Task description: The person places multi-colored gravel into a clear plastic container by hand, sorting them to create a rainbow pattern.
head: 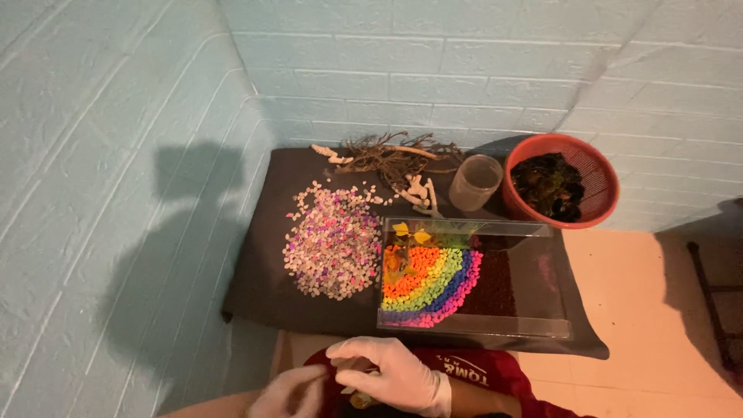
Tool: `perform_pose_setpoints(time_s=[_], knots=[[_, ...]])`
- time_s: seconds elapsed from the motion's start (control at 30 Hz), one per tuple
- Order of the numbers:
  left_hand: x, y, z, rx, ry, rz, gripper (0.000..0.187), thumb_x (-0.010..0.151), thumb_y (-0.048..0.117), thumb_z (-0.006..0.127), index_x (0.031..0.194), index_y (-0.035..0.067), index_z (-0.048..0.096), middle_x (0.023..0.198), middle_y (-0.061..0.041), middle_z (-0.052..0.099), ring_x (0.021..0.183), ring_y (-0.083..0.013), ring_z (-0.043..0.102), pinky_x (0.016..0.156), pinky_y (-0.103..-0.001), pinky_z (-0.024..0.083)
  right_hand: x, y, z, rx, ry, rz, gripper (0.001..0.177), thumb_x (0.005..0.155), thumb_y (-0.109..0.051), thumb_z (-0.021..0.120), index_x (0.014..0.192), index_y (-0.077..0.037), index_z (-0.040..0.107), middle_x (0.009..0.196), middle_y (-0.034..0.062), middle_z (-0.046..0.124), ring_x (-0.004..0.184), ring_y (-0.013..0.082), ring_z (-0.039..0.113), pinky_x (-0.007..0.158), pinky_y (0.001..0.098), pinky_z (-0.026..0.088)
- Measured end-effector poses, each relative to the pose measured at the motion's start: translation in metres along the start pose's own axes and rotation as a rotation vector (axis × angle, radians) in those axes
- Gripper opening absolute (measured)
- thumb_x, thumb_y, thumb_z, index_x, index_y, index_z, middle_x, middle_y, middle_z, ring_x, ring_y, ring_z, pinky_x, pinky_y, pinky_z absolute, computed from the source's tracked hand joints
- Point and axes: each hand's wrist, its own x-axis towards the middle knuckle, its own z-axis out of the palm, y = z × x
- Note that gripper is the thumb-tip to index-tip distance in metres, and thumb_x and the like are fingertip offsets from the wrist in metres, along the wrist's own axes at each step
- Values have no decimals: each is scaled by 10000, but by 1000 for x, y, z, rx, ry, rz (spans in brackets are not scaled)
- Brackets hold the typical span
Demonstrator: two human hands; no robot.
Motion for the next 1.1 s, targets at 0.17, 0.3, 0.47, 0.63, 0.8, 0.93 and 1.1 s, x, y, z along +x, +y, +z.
perform_pose_setpoints(time_s=[0.17, 0.3, 0.47, 0.63, 0.8, 0.93, 1.1], knots=[[22, 76, 27, -418, -119, -432, 202, 877, 199, 772, 1008, 134, 911, 863, -67, 829, 733, -174, 710, 702, -305, 534, -14, -11, -22, 61, 316, -43, 134, 922, -171, 757, 1022, -101, 812, 994, 63, 815, 815, 150, 751, 743, 282, 615], [33, 106, 32, -467, -163, -493, 194, 877, 151, 774, 987, 21, 868, 989, -87, 831, 759, -245, 702, 728, -325, 575, -24, -8, -34, -32, 422, -49, 63, 901, -117, 769, 939, -98, 815, 913, 47, 820, 769, 154, 745, 732, 296, 620], [66, 79, 38, -368, -130, -211, 236, 874, 149, 650, 970, 75, 852, 913, -73, 871, 812, -172, 747, 778, -299, 566, -45, -22, -81, -112, 562, -163, 133, 917, -149, 737, 1023, -105, 804, 996, 78, 830, 912, 169, 775, 902, 310, 640], [126, 63, 43, -301, -82, -218, 373, 980, 248, 526, 1132, 67, 814, 1188, -29, 803, 963, -212, 724, 860, -342, 542, -60, -24, -124, 216, 806, 146, 148, 886, -72, 741, 976, -13, 841, 946, 123, 849, 817, 163, 750, 817, 289, 630], [212, -19, 84, 167, 110, 168, 378, 997, 142, 565, 1354, 191, 679, 1396, -129, 632, 1305, -329, 571, 1078, -450, 469, -67, -19, -131, 273, 793, 91, 228, 901, -49, 716, 1111, 24, 762, 999, 172, 830, 851, 216, 781, 820, 319, 662], [269, -80, 115, 379, 232, 200, 319, 985, 252, 601, 1277, 209, 722, 1219, -138, 665, 1093, -366, 635, 962, -470, 507, -78, -28, -138, 70, 792, -14, 206, 911, -42, 699, 1097, 2, 773, 1066, 148, 815, 907, 189, 766, 885, 319, 667], [287, -88, 127, 591, 273, 232, 235, 959, 373, 657, 1179, 363, 739, 1203, -23, 710, 1027, -316, 657, 784, -456, 545, -115, -22, -155, -87, 646, 252, 148, 846, -33, 756, 935, -43, 873, 942, 131, 864, 840, 194, 809, 806, 295, 681]])
